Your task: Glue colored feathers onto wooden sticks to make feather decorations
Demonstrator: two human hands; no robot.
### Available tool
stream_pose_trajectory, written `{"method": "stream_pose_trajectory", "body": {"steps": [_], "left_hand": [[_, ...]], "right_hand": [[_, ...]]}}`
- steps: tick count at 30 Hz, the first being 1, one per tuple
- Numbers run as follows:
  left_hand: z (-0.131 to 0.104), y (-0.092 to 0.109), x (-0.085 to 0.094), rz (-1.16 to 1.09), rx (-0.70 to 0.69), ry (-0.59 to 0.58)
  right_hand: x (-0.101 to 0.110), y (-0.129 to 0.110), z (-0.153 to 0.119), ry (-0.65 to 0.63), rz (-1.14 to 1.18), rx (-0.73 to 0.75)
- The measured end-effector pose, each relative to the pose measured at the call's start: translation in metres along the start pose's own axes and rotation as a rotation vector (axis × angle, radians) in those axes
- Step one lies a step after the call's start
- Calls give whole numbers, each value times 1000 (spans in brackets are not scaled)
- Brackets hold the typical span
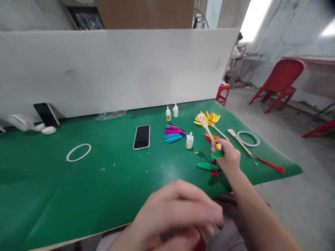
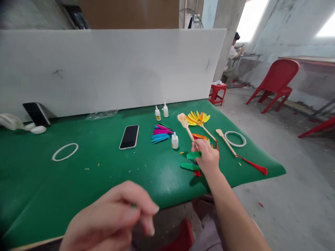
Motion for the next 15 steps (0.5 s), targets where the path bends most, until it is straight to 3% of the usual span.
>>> {"method": "stream_pose_trajectory", "body": {"steps": [2, 5, 7, 10, 15], "left_hand": [[12, -10, 6, 51, 59, 57], [33, -37, 20, 38, 86, 318], [46, -58, 28, 12, 154, 424], [56, -83, 35, -82, 236, 477], [58, -101, 42, -114, 252, 597]], "right_hand": [[4, -8, -4, 71, 66, 81], [10, -22, -10, 71, 210, 167], [10, -31, -15, 21, 301, 209], [6, -43, -21, -77, 391, 264], [-5, -60, -30, -292, 406, 303]]}}
Point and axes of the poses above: each hand's wrist, its own z-axis towards the middle knuckle, its own x-axis out of the back of the hand, y = z × x, the point moved 1 cm from there along z, towards the middle knuckle, and after that the axes turned 2 degrees about x, right-handed, at the moved point
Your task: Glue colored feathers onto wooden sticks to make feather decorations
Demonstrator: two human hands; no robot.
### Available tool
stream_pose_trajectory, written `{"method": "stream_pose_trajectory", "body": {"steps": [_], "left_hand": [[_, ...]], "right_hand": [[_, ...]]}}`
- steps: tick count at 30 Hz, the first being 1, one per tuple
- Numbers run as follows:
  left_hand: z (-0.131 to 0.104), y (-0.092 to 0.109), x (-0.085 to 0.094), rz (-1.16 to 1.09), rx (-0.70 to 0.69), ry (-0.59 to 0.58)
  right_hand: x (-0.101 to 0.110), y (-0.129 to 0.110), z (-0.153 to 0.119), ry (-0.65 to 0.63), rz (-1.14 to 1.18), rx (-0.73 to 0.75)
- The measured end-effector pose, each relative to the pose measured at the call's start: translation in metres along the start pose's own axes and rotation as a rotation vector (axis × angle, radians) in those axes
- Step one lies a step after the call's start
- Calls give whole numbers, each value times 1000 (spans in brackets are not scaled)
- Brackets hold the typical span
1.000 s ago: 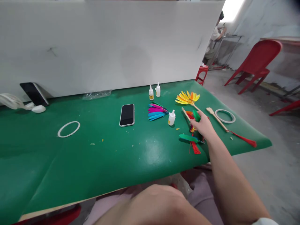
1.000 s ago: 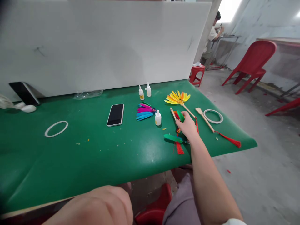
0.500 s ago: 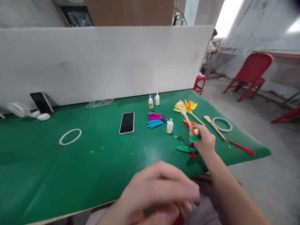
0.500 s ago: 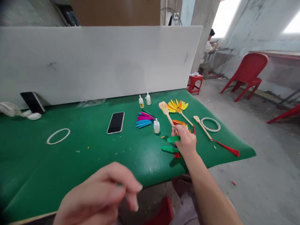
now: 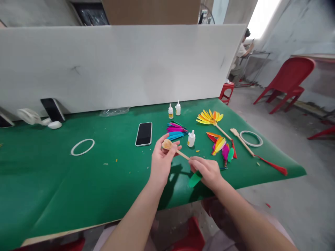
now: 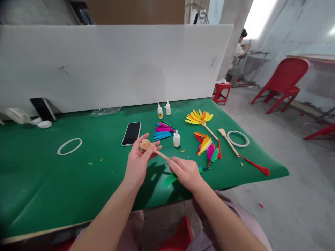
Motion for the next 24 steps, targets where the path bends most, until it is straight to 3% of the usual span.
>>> {"method": "stream_pose_trajectory", "body": {"steps": [3, 7, 9, 14, 24], "left_hand": [[6, -3, 7, 6, -21, 51], [16, -4, 19, -42, -59, 119], [20, -3, 26, -60, -92, 168], [26, 4, 40, -97, -161, 234], [28, 3, 51, -127, -128, 252]], "right_hand": [[0, -2, 4, -141, -2, -64], [11, 6, 7, -546, 72, -325], [16, 13, 5, -661, 99, -420], [16, 28, -4, -761, 110, -490], [27, 47, -5, -801, 77, -533]]}}
Point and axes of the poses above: each hand's wrist, its own z-axis towards the middle knuckle, its own x-axis out of the back of the hand, y = z × x, the point moved 1 cm from there along z, towards the middle knuckle, and after that the axes turned 2 degrees about x, right-handed, at the moved point
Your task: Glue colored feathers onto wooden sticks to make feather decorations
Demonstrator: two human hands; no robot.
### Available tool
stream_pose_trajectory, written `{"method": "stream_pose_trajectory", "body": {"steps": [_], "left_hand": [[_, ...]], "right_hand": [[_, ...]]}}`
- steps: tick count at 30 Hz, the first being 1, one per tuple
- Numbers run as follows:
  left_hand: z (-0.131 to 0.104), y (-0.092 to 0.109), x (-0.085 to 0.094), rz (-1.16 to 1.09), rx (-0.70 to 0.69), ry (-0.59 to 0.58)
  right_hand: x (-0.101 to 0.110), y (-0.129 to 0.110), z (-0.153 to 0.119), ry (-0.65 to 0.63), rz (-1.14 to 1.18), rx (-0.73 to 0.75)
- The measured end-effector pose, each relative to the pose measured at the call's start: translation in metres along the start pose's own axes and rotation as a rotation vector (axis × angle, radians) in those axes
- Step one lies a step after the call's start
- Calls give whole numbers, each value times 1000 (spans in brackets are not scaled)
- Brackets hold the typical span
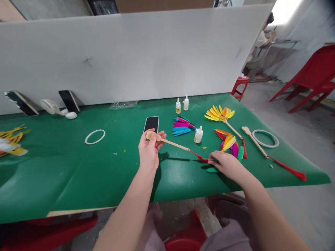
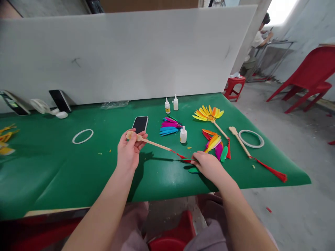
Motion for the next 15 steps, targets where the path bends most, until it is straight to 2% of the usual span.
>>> {"method": "stream_pose_trajectory", "body": {"steps": [4, 7, 11, 13, 15], "left_hand": [[3, 2, 4, 16, -19, 19], [4, 7, 8, 4, -24, 18], [-1, 13, 6, -52, 41, -13], [-4, 14, 4, -67, 87, -10], [-7, 12, 2, -78, 133, -1]], "right_hand": [[7, 16, -2, 22, -1, -67], [12, 10, -2, 109, 117, -87], [13, -35, -1, 250, 558, -31], [7, -62, 0, 171, 775, 42], [-1, -83, 3, 147, 975, 45]]}}
Point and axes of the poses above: each hand's wrist, its own z-axis towards the middle knuckle, its own x-axis out of the back of the hand, y = z × x, the point moved 1 cm from there along z, towards the middle knuckle, and after that the axes turned 2 degrees about x, right-handed, at the moved point
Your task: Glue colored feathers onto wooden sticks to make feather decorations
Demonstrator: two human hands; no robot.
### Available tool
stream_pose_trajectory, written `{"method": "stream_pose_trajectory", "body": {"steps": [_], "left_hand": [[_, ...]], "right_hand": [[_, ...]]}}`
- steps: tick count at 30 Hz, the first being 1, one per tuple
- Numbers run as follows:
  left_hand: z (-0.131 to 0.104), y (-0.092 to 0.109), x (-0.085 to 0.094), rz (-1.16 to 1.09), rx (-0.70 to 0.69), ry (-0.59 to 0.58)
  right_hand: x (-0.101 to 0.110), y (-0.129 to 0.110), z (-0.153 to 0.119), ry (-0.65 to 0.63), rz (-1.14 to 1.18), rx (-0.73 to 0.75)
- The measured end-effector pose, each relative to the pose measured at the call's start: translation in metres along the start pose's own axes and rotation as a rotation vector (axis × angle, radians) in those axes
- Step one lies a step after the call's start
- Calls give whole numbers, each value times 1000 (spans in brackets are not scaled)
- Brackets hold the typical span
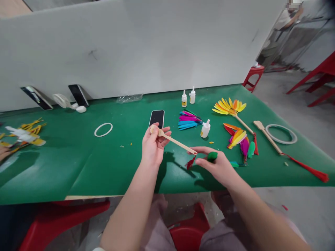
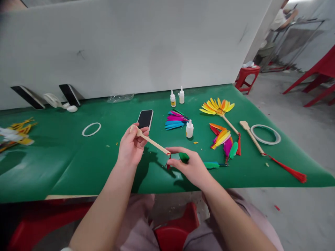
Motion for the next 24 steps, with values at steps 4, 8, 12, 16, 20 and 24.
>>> {"method": "stream_pose_trajectory", "body": {"steps": [4, 8, 12, 16, 20, 24], "left_hand": [[1, -4, 0, -54, 72, 23], [4, -4, 4, -121, 111, 65], [5, -6, 5, -162, 158, 71], [4, -8, 4, -157, 169, 78], [4, -9, 3, -106, 98, 50], [3, -8, 3, -46, 31, 2]], "right_hand": [[-18, 2, 1, 83, 265, -67], [-15, -1, 0, 91, 272, -75], [-14, -5, -2, 101, 278, -50], [-16, -7, -3, 117, 332, -44], [-17, -9, -3, 137, 364, -74], [-19, -8, -1, 160, 418, -122]]}}
Point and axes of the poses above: each hand's wrist, its own z-axis towards the middle knuckle, its own x-axis out of the back of the hand, y = z × x, the point moved 1 cm from there along z, towards the middle knuckle, and after that the axes turned 2 degrees about x, right-handed, at the moved point
